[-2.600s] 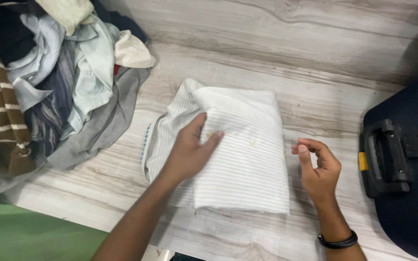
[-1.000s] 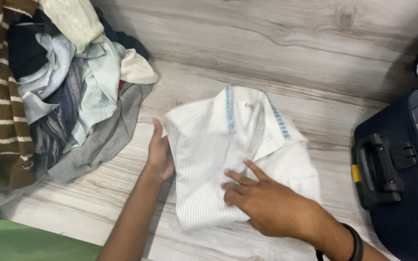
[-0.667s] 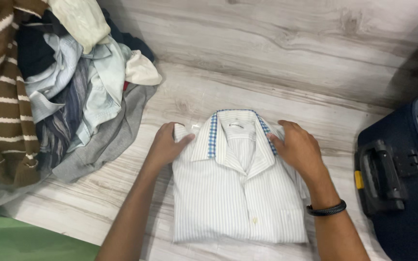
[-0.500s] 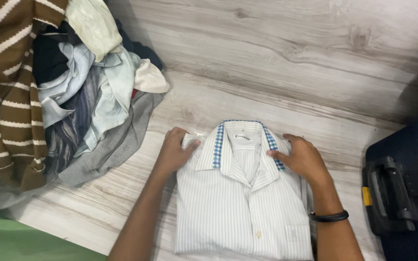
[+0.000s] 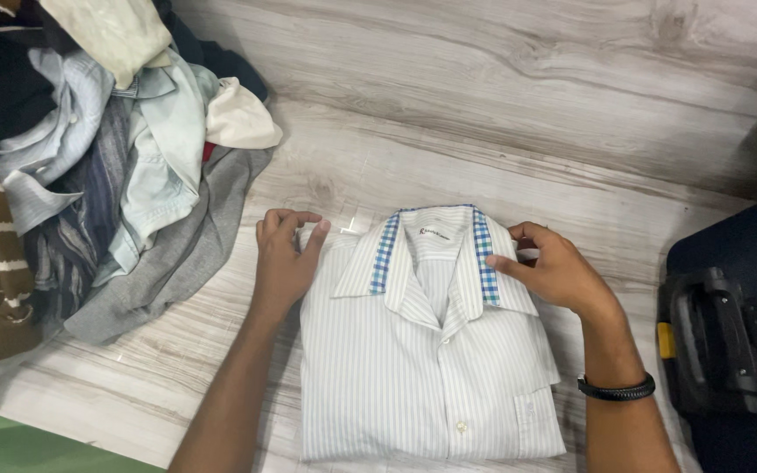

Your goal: The person folds a white striped shirt and a brown striped sweater by hand, then places the shirt into an open suitcase on the floor.

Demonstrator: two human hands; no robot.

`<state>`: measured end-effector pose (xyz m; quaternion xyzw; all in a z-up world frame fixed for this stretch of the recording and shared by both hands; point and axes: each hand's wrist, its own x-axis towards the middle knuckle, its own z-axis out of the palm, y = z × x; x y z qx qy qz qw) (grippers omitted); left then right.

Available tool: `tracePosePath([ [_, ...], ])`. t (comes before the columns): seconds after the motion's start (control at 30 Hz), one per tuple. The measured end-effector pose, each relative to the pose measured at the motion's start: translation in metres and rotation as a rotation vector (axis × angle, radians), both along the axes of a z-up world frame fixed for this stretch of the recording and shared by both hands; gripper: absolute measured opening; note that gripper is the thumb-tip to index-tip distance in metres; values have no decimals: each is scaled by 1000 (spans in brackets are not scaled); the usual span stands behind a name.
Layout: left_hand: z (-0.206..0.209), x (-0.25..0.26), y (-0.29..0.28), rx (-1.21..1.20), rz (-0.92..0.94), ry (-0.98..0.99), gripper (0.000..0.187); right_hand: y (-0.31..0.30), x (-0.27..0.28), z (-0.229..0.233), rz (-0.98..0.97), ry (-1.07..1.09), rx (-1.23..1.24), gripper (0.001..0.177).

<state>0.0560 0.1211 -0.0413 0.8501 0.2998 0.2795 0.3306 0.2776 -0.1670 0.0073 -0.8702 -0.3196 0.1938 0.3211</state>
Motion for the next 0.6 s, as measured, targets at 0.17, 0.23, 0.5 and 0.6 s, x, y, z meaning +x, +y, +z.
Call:
tracePosePath([
  [0.17, 5, -5, -12, 69, -105, 101, 27, 0, -8, 12, -26, -120, -336, 85],
  [0.23, 6, -4, -15, -95, -112, 43, 23, 2, -11, 12, -56, -175, -309, 66],
  [0.5, -11, 11, -10, -1098, -299, -249, 25, -19, 1, 17, -78, 145, 215, 29],
  [0.6, -2, 2, -8, -171, -141, -154, 25, -20, 2, 22, 7, 162, 210, 42],
])
